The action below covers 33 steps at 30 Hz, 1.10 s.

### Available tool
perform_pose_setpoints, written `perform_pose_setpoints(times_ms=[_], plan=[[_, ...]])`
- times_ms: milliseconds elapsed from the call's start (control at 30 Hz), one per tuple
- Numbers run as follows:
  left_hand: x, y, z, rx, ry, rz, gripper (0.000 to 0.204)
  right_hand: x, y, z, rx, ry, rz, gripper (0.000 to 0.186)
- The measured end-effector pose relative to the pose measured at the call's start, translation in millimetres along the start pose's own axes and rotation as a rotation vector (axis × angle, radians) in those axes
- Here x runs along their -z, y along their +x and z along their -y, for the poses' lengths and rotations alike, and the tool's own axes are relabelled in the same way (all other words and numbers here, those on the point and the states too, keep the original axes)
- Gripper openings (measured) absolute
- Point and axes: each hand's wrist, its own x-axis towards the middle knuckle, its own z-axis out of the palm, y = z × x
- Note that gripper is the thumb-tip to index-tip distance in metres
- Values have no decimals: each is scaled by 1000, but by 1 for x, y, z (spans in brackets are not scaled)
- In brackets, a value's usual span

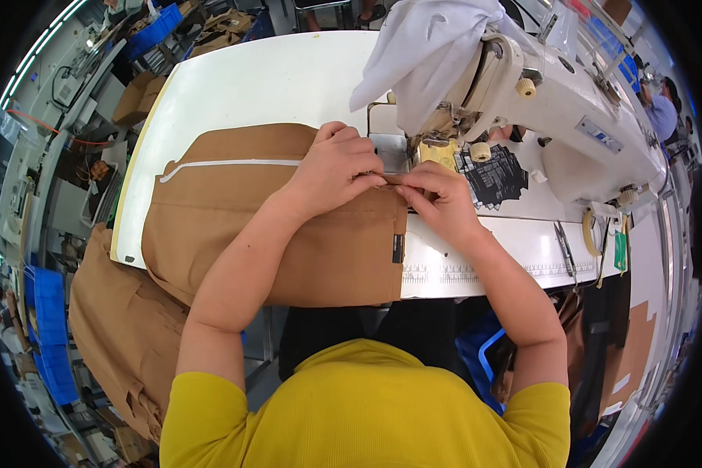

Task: The person sews brand labels and white trim onto brown fabric pieces using an industrial sewing machine.

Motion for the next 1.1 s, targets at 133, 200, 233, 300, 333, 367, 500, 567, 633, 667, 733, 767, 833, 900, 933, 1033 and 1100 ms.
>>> perform_pose_setpoints(times_ms=[133,200,233,300,333,367,500,567,633,667,733,767,833,900,933,1033,1100], plan=[[-5,1,1,-100,-20,-85,16,1,2,7,-152,205,-28,11],[-6,1,-1,-147,8,-121,15,0,3,7,-167,243,-38,11],[-7,1,-3,-158,46,-114,15,0,4,7,-182,279,-51,12],[-6,1,-7,-170,85,-106,14,2,6,6,-211,248,-27,11],[-4,2,-9,-187,138,-99,14,4,7,5,-239,214,-3,11],[-4,2,-10,-205,192,-92,13,4,8,5,-240,215,-4,11],[-7,3,-11,-197,237,-75,12,2,7,6,-259,235,19,7],[-8,2,-11,-129,164,-47,11,-1,4,7,-216,235,2,6],[-8,2,-9,-86,83,-22,11,-3,2,8,74,93,-43,4],[-8,1,-8,-45,-2,4,10,-3,2,9,77,96,-38,4],[-10,1,-8,-38,6,-12,11,-2,4,9,78,29,-33,5],[-11,0,-8,-40,8,-26,11,-1,5,9,-26,64,-14,6],[-13,1,-9,-26,20,-24,11,1,5,4,-80,90,17,7],[-13,0,-10,-16,29,-21,12,1,5,2,-156,167,39,9],[-13,0,-10,-13,41,-21,11,0,6,1,-157,169,40,9],[-14,0,-11,14,34,-28,11,1,7,-2,-119,172,37,8],[-13,1,-12,36,14,-34,11,1,7,-2,-187,210,34,7]])
